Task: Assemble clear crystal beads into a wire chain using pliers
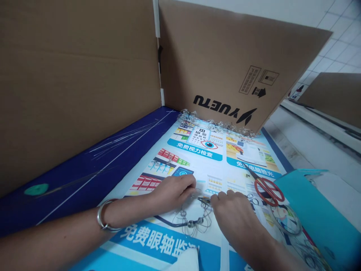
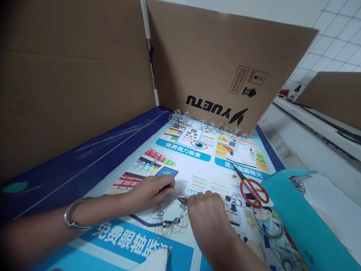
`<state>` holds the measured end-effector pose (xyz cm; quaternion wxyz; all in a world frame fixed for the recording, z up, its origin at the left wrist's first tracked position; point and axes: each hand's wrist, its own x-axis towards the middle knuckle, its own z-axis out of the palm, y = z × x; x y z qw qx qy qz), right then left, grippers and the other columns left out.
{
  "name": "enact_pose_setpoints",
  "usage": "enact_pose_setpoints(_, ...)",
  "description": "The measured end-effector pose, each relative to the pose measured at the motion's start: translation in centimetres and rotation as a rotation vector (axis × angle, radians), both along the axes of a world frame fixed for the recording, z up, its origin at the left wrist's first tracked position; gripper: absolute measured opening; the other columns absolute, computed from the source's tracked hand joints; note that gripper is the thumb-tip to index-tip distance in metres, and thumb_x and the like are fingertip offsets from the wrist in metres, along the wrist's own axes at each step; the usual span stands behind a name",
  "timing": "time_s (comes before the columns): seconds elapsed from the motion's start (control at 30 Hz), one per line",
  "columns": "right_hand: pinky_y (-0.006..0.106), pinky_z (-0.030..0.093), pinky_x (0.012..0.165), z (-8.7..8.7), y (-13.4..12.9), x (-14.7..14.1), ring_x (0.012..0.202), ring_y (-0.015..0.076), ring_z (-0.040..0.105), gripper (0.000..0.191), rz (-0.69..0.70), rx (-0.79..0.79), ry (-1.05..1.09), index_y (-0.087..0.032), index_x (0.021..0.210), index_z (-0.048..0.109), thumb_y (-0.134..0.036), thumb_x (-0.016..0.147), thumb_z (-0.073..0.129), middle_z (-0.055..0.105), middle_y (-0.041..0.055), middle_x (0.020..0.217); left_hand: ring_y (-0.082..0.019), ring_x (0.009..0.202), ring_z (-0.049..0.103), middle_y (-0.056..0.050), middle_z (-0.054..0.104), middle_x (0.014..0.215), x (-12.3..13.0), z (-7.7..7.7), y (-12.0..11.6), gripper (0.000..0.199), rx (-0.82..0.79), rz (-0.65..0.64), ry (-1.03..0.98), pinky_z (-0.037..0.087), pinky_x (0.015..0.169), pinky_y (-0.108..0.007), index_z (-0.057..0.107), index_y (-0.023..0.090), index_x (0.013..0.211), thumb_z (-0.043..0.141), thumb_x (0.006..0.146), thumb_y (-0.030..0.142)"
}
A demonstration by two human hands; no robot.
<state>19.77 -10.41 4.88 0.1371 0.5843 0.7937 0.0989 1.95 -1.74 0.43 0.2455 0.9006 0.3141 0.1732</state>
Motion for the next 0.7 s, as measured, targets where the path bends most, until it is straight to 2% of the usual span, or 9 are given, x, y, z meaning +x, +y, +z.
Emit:
enact_pose_setpoints(0.37, 0.026, 0.025, 0.050, -0.25, 0.01, -0.04, 0.060, 0.0174, 0.052, 0.010, 0.055, 0.023, 0.002, -0.017, 0.073, 0.052, -0.008, 0.069, 0.053, 0.056, 0.0045, 0.066, -0.011, 0.065, 0.051, -0.001, 0.057, 0.077, -0.05, -0.32, 0.09, 0.015, 0.031, -0.003, -0.051, 0.035, 0.058, -0.022, 0.048, 0.018, 0.082, 0.039, 0.088, 0.028)
enact_pose_setpoints(0.7, 0.027, 0.024, 0.050, -0.48, 0.01, 0.05, 0.058, 0.0172, 0.050, 0.011, 0.102, 0.077, -0.002, -0.018, 0.074, 0.051, -0.007, 0.071, 0.051, 0.055, 0.0037, 0.065, -0.012, 0.063, 0.052, 0.000, 0.058, 0.077, -0.12, -0.45, 0.07, 0.016, 0.103, 0.027, -0.003, 0.033, 0.055, -0.022, 0.048, 0.018, 0.082, 0.039, 0.087, 0.029)
